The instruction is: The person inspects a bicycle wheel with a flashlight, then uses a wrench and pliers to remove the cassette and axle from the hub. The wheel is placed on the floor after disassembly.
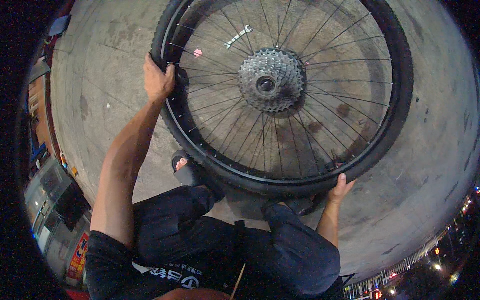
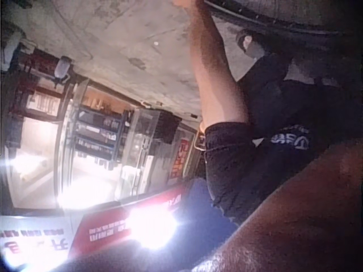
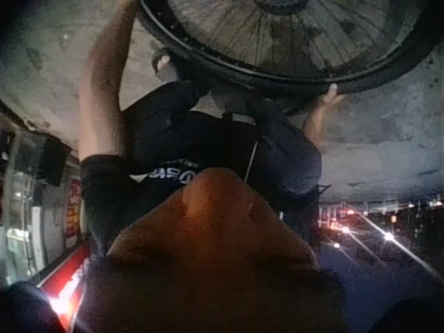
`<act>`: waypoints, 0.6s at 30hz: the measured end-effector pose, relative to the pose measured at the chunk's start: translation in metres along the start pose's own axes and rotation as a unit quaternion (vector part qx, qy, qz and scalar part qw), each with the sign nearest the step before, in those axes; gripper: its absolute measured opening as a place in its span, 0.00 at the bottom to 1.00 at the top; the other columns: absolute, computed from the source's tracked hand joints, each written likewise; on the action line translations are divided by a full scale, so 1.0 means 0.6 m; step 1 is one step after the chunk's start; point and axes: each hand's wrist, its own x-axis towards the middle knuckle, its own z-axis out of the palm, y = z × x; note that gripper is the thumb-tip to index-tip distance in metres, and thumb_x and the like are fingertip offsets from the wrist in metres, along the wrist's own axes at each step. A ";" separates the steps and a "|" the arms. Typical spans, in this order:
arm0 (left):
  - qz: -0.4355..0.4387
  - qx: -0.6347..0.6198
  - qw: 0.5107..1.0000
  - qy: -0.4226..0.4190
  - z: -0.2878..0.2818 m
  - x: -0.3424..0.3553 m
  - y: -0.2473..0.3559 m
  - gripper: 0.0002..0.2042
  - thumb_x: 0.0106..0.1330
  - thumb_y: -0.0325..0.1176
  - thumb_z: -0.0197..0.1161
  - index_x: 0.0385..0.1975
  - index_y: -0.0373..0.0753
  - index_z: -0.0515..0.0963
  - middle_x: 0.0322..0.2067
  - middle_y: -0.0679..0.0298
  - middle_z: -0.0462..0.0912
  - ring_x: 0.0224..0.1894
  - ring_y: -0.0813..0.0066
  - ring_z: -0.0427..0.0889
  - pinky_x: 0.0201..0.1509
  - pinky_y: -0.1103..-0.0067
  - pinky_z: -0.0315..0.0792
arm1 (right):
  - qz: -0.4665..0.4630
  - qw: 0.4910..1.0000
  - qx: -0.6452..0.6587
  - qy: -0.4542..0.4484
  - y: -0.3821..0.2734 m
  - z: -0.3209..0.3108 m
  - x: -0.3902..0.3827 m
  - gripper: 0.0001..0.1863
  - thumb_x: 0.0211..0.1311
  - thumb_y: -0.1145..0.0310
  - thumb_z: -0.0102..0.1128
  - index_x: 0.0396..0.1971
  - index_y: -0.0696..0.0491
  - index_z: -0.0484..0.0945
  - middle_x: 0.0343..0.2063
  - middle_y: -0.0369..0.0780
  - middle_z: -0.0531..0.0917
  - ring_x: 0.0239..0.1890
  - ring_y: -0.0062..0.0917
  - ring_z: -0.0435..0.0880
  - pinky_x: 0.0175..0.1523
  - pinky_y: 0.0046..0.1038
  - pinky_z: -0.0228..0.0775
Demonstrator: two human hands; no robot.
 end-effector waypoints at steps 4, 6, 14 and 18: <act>0.004 0.010 1.000 0.007 0.008 0.004 -0.003 0.39 0.59 0.43 0.65 0.66 0.30 0.56 0.55 0.41 0.72 0.57 0.44 0.73 0.60 0.60 0.69 | -0.012 1.000 -0.002 0.008 0.009 -0.006 0.002 0.28 0.63 0.59 0.55 0.58 0.60 0.66 0.45 0.44 0.78 0.43 0.31 0.77 0.52 0.31 0.70; 0.001 0.016 1.000 0.005 0.008 0.003 -0.001 0.38 0.59 0.43 0.65 0.66 0.30 0.57 0.55 0.41 0.71 0.57 0.43 0.73 0.60 0.60 0.69 | -0.005 1.000 0.005 0.013 0.000 0.008 -0.001 0.28 0.63 0.59 0.55 0.58 0.60 0.66 0.45 0.44 0.78 0.43 0.31 0.77 0.52 0.31 0.70; 0.004 0.001 1.000 0.015 -0.001 0.002 0.005 0.38 0.60 0.43 0.64 0.66 0.31 0.57 0.57 0.41 0.70 0.59 0.44 0.72 0.62 0.60 0.67 | 0.025 0.999 -0.004 -0.045 -0.014 0.002 0.001 0.28 0.63 0.58 0.53 0.58 0.62 0.67 0.49 0.45 0.76 0.47 0.31 0.75 0.55 0.31 0.67; -0.003 0.011 1.000 0.010 -0.004 0.001 0.004 0.39 0.59 0.44 0.65 0.66 0.30 0.57 0.58 0.42 0.70 0.59 0.44 0.72 0.62 0.60 0.67 | -0.009 0.999 -0.037 -0.012 -0.034 0.029 0.000 0.30 0.63 0.57 0.54 0.58 0.64 0.66 0.50 0.46 0.75 0.50 0.33 0.73 0.59 0.31 0.63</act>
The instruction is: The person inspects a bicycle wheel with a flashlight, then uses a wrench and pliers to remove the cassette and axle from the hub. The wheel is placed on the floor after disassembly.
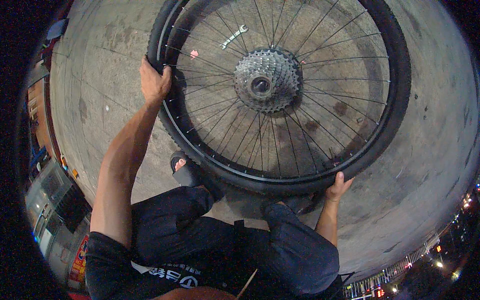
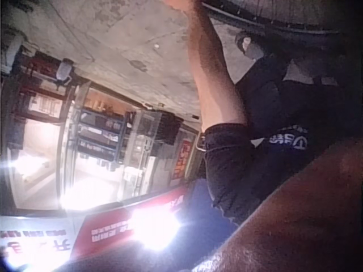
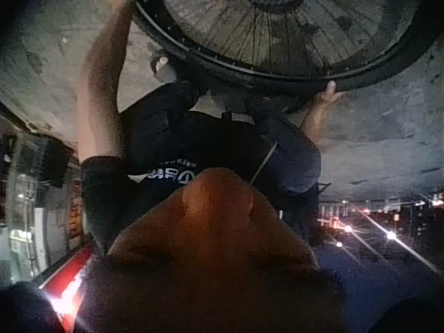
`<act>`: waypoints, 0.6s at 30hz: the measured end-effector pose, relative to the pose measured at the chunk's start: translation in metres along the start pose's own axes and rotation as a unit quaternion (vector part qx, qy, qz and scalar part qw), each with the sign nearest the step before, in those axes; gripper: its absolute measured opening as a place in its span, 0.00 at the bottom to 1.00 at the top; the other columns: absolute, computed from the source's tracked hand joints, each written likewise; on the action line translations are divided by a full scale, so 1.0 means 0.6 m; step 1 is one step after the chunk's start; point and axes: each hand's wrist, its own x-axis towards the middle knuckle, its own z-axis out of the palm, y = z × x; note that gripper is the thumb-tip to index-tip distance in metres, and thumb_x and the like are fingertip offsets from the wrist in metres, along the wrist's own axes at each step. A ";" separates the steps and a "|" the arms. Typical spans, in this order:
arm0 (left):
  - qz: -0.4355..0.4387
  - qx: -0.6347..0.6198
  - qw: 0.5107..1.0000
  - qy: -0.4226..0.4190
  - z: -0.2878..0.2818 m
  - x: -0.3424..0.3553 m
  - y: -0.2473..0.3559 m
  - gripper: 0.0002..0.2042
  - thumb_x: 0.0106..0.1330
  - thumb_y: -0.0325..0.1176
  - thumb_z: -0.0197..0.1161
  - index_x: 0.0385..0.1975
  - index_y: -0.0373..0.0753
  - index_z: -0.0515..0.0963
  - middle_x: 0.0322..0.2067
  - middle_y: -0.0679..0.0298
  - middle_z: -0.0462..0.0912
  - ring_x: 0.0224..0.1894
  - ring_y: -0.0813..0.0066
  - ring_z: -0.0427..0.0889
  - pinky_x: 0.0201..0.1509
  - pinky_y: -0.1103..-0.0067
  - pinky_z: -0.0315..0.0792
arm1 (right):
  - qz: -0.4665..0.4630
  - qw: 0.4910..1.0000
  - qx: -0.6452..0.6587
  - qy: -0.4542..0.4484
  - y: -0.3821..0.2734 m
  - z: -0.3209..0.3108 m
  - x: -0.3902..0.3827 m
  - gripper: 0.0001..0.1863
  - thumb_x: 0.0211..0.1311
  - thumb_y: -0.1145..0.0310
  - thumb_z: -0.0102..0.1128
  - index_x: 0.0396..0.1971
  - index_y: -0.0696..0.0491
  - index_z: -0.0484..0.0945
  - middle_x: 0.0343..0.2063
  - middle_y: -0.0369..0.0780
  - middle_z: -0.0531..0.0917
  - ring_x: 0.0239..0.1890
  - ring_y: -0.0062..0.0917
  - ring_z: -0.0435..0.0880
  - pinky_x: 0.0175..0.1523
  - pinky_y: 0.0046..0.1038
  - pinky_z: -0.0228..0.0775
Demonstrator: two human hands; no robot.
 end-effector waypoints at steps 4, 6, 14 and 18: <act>-0.021 -0.004 1.000 -0.023 -0.004 0.003 0.004 0.39 0.58 0.44 0.66 0.66 0.30 0.57 0.56 0.43 0.71 0.59 0.45 0.72 0.62 0.60 0.68 | -0.010 1.000 -0.011 0.022 0.007 0.000 -0.001 0.34 0.62 0.56 0.54 0.61 0.64 0.63 0.54 0.47 0.73 0.54 0.34 0.71 0.62 0.32 0.60; -0.031 -0.009 0.999 -0.032 -0.010 0.001 0.009 0.39 0.58 0.43 0.66 0.65 0.30 0.57 0.55 0.43 0.72 0.59 0.45 0.72 0.61 0.60 0.68 | -0.009 1.000 -0.012 0.025 0.010 0.000 -0.001 0.35 0.62 0.56 0.54 0.63 0.65 0.62 0.56 0.47 0.71 0.56 0.35 0.70 0.63 0.32 0.60; -0.014 -0.013 1.000 -0.018 -0.017 0.002 0.008 0.38 0.56 0.41 0.66 0.65 0.31 0.59 0.54 0.43 0.72 0.57 0.45 0.73 0.61 0.61 0.69 | 0.047 0.996 -0.056 0.049 0.030 -0.020 -0.001 0.37 0.63 0.56 0.55 0.64 0.67 0.61 0.59 0.50 0.70 0.58 0.37 0.69 0.65 0.32 0.58; -0.026 -0.022 0.999 -0.020 -0.020 0.001 0.012 0.38 0.56 0.41 0.66 0.65 0.31 0.59 0.54 0.43 0.72 0.57 0.45 0.73 0.61 0.60 0.69 | 0.030 0.996 -0.077 0.038 0.035 -0.028 0.005 0.42 0.61 0.57 0.58 0.65 0.70 0.55 0.61 0.52 0.67 0.59 0.37 0.69 0.67 0.33 0.57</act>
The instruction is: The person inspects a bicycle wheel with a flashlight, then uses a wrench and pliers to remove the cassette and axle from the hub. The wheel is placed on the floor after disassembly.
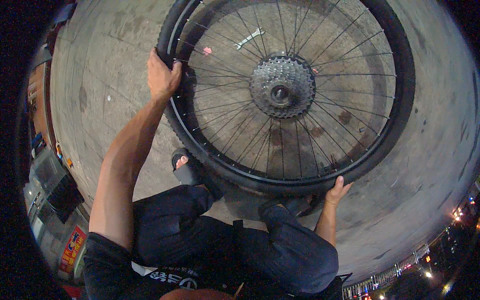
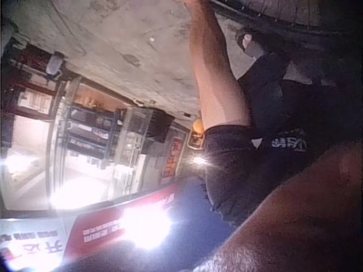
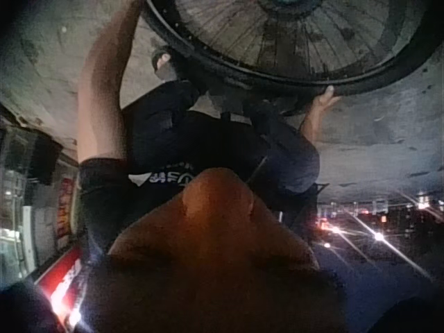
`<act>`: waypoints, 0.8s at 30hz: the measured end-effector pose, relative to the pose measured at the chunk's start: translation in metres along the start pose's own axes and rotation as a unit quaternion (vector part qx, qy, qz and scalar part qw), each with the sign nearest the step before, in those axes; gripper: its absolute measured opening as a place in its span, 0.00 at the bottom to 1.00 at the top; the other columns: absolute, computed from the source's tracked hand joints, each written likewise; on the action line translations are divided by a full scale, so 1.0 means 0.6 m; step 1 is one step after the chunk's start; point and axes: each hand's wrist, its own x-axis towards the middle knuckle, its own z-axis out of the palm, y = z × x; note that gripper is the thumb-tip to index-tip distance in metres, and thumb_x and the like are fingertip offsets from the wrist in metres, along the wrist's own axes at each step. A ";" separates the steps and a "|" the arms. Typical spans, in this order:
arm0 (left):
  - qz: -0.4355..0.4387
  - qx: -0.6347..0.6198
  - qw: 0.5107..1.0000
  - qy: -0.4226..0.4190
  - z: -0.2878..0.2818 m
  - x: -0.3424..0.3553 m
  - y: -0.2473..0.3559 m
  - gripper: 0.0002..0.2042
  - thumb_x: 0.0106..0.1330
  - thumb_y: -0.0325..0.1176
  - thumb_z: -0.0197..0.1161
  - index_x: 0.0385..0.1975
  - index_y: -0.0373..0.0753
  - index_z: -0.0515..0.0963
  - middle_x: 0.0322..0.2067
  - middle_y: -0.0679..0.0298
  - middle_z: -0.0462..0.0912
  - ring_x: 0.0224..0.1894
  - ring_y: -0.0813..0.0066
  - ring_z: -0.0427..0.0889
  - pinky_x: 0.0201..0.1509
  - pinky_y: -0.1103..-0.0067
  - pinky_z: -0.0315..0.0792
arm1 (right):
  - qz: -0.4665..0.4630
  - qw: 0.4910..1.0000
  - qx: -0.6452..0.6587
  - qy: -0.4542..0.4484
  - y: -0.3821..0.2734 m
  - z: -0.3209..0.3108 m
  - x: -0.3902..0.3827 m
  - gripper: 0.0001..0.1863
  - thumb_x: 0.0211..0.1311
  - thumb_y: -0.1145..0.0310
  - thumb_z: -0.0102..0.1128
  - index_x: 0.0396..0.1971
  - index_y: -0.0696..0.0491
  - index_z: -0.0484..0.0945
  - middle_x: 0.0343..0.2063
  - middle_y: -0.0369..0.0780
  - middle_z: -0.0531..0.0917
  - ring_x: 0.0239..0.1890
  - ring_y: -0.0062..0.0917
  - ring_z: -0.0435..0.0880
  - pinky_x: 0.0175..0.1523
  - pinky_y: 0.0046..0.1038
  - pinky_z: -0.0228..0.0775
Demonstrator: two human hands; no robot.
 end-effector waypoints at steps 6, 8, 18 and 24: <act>-0.013 -0.021 0.999 -0.023 -0.012 -0.003 0.013 0.37 0.57 0.42 0.65 0.65 0.32 0.59 0.54 0.43 0.73 0.56 0.46 0.74 0.60 0.60 0.69 | 0.030 0.999 -0.035 0.010 0.042 -0.032 0.010 0.41 0.61 0.55 0.57 0.65 0.69 0.57 0.61 0.51 0.68 0.59 0.38 0.69 0.66 0.34 0.58; 0.002 -0.007 1.000 -0.006 0.000 0.000 0.004 0.37 0.57 0.42 0.65 0.65 0.32 0.59 0.54 0.43 0.73 0.56 0.46 0.74 0.59 0.60 0.70 | 0.036 0.999 -0.004 0.021 0.060 -0.039 0.012 0.41 0.60 0.54 0.57 0.65 0.68 0.57 0.60 0.51 0.68 0.58 0.38 0.70 0.66 0.34 0.58; -0.008 -0.007 1.000 -0.016 0.001 -0.003 0.001 0.39 0.57 0.43 0.65 0.66 0.33 0.57 0.55 0.45 0.72 0.57 0.45 0.73 0.60 0.60 0.69 | 0.042 0.999 0.008 0.017 -0.001 -0.004 -0.006 0.38 0.62 0.57 0.57 0.65 0.65 0.59 0.58 0.48 0.70 0.55 0.36 0.72 0.62 0.33 0.64; 0.009 -0.003 1.000 0.021 0.010 -0.004 -0.011 0.39 0.56 0.44 0.66 0.66 0.33 0.58 0.55 0.46 0.72 0.57 0.45 0.73 0.60 0.60 0.69 | 0.000 0.998 0.056 -0.036 0.000 -0.003 -0.001 0.34 0.65 0.57 0.55 0.63 0.65 0.62 0.56 0.46 0.72 0.54 0.33 0.72 0.61 0.32 0.64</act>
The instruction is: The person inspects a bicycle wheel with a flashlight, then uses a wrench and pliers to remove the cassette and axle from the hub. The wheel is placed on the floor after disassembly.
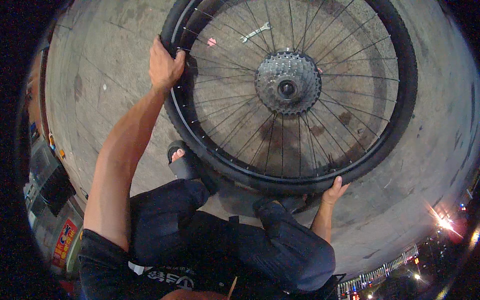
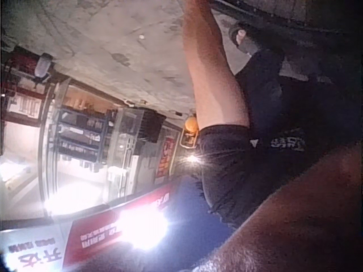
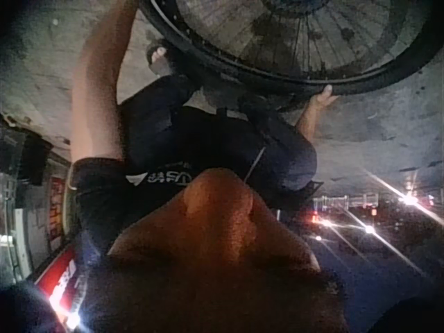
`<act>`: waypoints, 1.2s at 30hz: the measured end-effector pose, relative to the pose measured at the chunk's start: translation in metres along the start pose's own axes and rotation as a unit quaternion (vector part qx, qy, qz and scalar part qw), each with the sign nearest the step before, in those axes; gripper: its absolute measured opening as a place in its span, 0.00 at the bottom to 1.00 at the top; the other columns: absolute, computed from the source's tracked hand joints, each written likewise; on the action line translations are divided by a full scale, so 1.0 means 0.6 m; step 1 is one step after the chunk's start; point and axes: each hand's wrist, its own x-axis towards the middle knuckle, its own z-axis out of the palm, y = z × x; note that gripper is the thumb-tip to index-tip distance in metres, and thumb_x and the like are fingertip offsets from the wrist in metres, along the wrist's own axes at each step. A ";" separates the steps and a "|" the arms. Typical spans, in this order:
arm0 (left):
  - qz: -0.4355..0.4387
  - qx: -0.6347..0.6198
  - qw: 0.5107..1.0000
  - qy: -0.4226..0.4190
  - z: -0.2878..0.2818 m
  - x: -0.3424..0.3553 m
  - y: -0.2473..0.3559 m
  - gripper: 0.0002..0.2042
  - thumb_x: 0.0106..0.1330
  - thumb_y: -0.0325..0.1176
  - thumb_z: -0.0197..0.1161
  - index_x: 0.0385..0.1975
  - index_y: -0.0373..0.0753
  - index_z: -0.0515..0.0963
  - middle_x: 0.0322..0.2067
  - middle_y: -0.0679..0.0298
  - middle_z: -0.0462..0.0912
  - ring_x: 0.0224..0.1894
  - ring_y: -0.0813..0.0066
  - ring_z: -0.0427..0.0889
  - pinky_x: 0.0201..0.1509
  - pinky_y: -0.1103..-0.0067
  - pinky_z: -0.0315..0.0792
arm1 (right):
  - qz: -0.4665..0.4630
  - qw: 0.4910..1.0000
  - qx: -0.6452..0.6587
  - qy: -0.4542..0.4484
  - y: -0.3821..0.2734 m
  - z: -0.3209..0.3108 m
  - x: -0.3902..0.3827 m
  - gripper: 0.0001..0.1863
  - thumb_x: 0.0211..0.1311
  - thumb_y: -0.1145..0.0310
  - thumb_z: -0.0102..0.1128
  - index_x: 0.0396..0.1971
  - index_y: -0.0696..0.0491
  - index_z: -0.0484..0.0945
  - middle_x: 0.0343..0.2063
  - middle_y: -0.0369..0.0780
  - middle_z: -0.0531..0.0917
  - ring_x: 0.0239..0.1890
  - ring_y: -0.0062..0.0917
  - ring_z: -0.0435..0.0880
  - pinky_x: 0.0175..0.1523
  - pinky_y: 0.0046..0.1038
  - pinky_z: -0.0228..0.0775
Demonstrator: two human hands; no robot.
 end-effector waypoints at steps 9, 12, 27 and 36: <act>0.017 -0.017 1.000 0.008 0.028 0.002 -0.023 0.40 0.54 0.45 0.68 0.65 0.35 0.59 0.54 0.45 0.72 0.56 0.46 0.74 0.58 0.60 0.71 | -0.225 0.933 -0.259 0.108 -0.036 -0.018 0.015 0.38 0.65 0.58 0.58 0.67 0.64 0.57 0.60 0.51 0.70 0.58 0.38 0.72 0.62 0.36 0.65; -0.003 -0.009 1.000 -0.007 0.012 0.004 -0.018 0.40 0.54 0.45 0.68 0.66 0.36 0.59 0.54 0.46 0.73 0.56 0.46 0.74 0.57 0.60 0.71 | -0.302 0.892 -0.319 0.103 -0.167 0.007 0.039 0.27 0.64 0.66 0.60 0.60 0.61 0.68 0.54 0.48 0.76 0.54 0.35 0.77 0.58 0.34 0.69; 0.013 -0.053 0.998 -0.038 -0.002 0.010 -0.022 0.35 0.54 0.43 0.68 0.62 0.38 0.63 0.51 0.46 0.75 0.54 0.44 0.76 0.56 0.58 0.73 | -0.554 0.686 -0.376 -0.285 -0.424 0.411 0.062 0.11 0.48 0.69 0.72 0.31 0.53 0.81 0.27 0.39 0.78 0.32 0.36 0.79 0.36 0.36 0.72; 0.003 -0.039 0.999 -0.016 0.000 0.007 -0.020 0.37 0.55 0.44 0.68 0.64 0.37 0.62 0.51 0.46 0.76 0.54 0.45 0.76 0.56 0.58 0.73 | -0.533 0.704 -0.385 -0.267 -0.417 0.410 0.064 0.10 0.48 0.68 0.73 0.29 0.53 0.81 0.27 0.40 0.78 0.32 0.38 0.79 0.36 0.37 0.72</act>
